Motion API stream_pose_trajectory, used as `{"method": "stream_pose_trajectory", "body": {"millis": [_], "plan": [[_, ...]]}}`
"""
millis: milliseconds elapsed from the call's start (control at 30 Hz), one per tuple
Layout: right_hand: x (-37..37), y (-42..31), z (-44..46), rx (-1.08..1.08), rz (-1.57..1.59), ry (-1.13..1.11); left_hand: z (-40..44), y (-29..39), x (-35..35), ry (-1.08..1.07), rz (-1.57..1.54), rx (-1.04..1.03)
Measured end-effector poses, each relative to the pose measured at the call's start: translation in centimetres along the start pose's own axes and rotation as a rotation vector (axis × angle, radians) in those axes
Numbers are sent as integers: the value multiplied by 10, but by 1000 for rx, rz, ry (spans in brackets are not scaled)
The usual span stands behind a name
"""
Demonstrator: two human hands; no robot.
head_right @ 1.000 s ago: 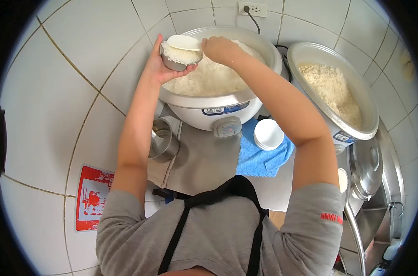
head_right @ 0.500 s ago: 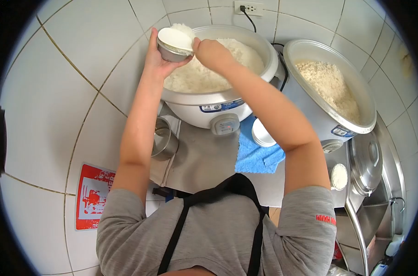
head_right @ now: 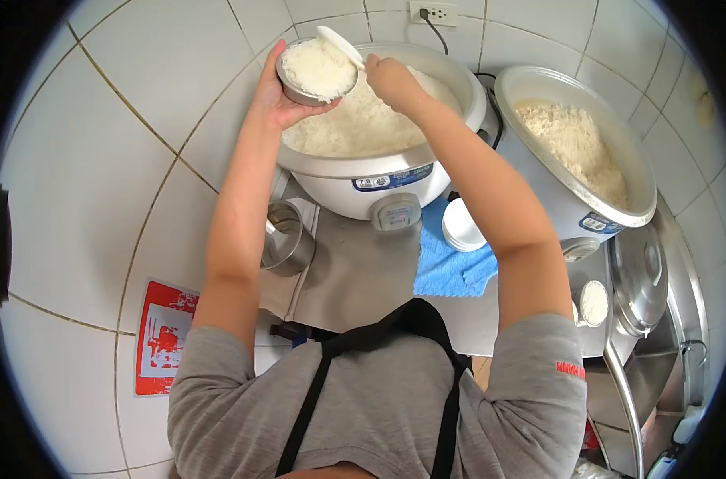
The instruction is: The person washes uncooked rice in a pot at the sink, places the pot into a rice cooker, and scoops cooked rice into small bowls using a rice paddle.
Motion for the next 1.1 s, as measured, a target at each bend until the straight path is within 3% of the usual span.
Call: {"method": "stream_pose_trajectory", "body": {"millis": [167,267,367,467,500,600,700,733,800,867,900,1000,1100], "plan": [[-19,-9,-4,593,-747,389,-6,1,-2,76,16,27],[-1,-23,-4,-2,-278,-73,-2,-3,1,57,-99,-57],[-9,3,0,-344,595,-325,2,-3,1,-28,-190,-258],[-29,-1,-16,-365,774,-529,6,-2,-3,-61,-96,-490],[-28,-9,-16,-323,765,-498,8,-1,-5,-62,-40,-566],[-28,-37,-26,-179,423,-279,10,-3,-7,-13,84,-740],[-17,-38,-18,-107,64,-195,7,-3,-5,111,141,-652],[-13,-38,-16,-73,-28,-174,8,-3,-1,63,91,-624],[-22,-23,-11,-278,382,-318,15,1,2,-45,-6,-570],[-42,-6,-12,-435,820,-374,9,8,-10,41,-65,-786],[-57,0,-16,-469,967,-546,4,10,-13,88,-96,-893],[-67,-31,-35,-378,1247,-686,2,9,-9,153,180,-1075],[-49,-56,-41,-293,943,-514,-17,4,-16,238,490,-1175]]}}
Point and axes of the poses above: each hand's wrist, its own z-axis towards the middle knuckle, its own x-axis out of the back of the hand, y = z × x, the point moved 4 cm from there along z, towards the middle knuckle, and after that the axes turned 3 degrees about -z, right-handed, at the moved point
